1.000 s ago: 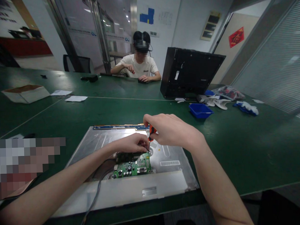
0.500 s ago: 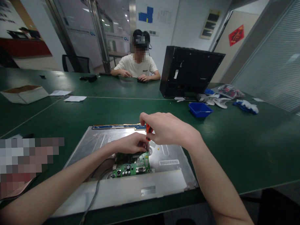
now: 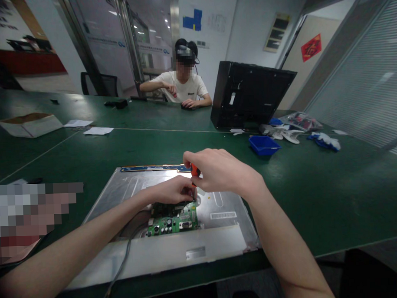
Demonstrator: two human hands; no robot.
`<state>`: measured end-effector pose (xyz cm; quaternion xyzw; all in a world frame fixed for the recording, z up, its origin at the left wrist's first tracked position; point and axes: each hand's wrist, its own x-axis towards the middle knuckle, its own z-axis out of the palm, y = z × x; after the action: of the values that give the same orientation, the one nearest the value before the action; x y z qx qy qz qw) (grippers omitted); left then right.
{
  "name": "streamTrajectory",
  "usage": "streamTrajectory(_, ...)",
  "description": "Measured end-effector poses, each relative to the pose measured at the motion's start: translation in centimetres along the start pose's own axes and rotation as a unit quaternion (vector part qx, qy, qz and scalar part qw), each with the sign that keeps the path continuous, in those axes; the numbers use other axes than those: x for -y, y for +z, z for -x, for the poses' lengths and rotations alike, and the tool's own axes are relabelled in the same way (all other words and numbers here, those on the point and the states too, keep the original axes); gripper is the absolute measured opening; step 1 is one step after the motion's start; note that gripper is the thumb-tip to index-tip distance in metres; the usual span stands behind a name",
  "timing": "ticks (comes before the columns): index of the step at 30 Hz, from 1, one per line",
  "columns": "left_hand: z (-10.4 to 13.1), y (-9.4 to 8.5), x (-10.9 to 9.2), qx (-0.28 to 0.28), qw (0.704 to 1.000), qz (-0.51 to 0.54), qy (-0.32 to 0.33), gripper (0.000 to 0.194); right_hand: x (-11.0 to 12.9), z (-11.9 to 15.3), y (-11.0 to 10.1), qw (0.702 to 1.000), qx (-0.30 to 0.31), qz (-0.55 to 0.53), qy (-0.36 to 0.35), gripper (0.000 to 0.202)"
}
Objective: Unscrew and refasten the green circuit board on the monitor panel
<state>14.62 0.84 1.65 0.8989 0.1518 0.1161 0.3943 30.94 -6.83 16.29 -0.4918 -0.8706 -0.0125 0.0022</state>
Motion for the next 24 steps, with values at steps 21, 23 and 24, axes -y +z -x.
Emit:
streamTrajectory(21,-0.1,-0.1,-1.1,0.001,0.996,-0.088,0.009,0.01,0.1,0.0,0.2,0.998,-0.009,0.047,0.028,0.016)
streamTrajectory(23,-0.1,0.0,-1.1,-0.002,0.994,-0.112,0.009,0.009,0.2,0.1,0.1,0.999,-0.004,0.029,0.016,0.021)
streamTrajectory(24,-0.1,0.0,-1.1,-0.003,0.992,-0.126,0.009,0.008,0.3,0.1,0.1,1.0,-0.001,0.02,0.012,0.025)
